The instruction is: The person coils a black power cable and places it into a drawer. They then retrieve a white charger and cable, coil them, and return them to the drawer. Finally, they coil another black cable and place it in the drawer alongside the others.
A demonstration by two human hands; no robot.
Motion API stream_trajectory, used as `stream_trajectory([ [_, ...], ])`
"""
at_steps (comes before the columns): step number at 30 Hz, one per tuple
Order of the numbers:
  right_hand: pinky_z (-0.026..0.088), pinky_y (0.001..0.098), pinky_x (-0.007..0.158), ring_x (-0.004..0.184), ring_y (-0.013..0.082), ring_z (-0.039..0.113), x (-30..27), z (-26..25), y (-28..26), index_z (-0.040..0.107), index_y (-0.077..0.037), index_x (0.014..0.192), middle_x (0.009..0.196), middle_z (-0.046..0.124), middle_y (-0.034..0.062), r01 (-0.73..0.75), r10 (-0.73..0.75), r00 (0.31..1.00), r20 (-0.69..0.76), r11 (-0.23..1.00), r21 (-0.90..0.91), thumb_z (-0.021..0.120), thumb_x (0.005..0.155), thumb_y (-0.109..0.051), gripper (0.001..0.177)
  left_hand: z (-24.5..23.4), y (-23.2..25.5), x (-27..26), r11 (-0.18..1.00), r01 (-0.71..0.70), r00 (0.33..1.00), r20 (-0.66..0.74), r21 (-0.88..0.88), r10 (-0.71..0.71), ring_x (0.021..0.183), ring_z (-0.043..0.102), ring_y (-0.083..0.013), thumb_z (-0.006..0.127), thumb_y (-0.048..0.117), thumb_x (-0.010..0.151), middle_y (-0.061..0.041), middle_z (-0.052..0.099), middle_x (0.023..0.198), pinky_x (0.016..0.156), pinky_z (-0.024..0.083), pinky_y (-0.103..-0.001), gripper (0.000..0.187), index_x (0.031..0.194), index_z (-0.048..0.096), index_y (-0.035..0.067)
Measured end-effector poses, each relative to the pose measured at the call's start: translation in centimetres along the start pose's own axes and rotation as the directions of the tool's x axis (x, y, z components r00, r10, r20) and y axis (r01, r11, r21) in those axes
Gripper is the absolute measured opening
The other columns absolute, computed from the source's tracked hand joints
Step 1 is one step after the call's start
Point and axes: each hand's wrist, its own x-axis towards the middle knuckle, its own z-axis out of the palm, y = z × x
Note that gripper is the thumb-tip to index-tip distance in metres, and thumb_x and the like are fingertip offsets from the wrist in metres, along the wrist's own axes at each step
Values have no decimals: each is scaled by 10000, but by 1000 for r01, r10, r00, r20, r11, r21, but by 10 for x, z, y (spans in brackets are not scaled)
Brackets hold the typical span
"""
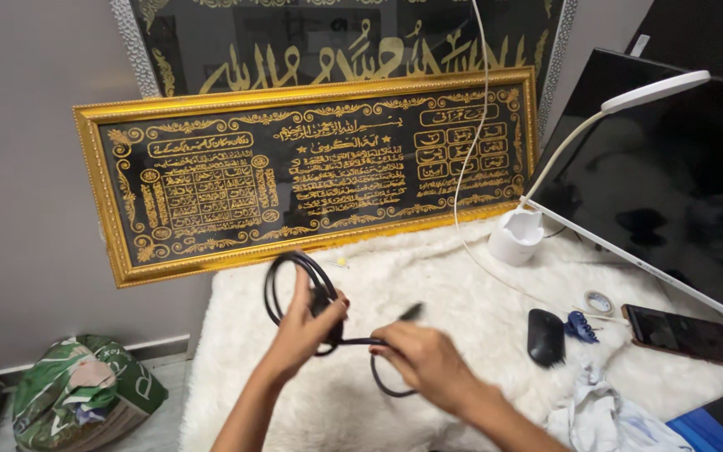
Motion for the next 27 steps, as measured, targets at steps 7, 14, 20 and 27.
stream_trajectory([
  [7, 467, 412, 539, 641, 300, 633, 41, -59, 9, 602, -69, 792, 741, 618, 70, 298, -283, 943, 177, 953, -63, 886, 737, -341, 396, 4, -15, -20, 911, 398, 892, 277, -104, -358, 966, 689, -154, 732, 189, 938, -105, 728, 1110, 827, 560, -296, 919, 1618, 124, 80],
  [14, 400, 318, 495, 518, 157, 499, 55, -64, 18, 711, -49, 839, 608, 514, 38, 80, -133, 968, 213, 968, 238, 916, 690, -222, 307, 39, 38, -68, 776, 570, 649, 726, -269, -225, 908, 663, -156, 672, 377, 932, -123, 691, 1120, 758, 560, -313, 970, 1680, 84, 187],
  [20, 441, 264, 546, 619, 66, 549, 49, -54, 62, 726, -19, 870, 679, 616, -6, -114, 60, 988, 144, 909, 401, 867, 770, -96, 189, 54, 28, -92, 690, 546, 672, 740, -474, -23, 927, 666, -214, 526, 454, 1027, -219, 664, 1108, 881, 528, -272, 834, 1699, 100, 204],
  [27, 340, 240, 474, 512, 68, 420, 13, -13, 143, 665, -59, 843, 718, 674, -4, -557, 620, 763, 184, 485, 674, 569, 929, -4, 140, 53, 27, -95, 442, 522, 809, 588, -729, 14, 743, 655, -243, 367, 501, 1002, -237, 675, 1069, 660, 523, -292, 749, 1620, 138, 145],
])
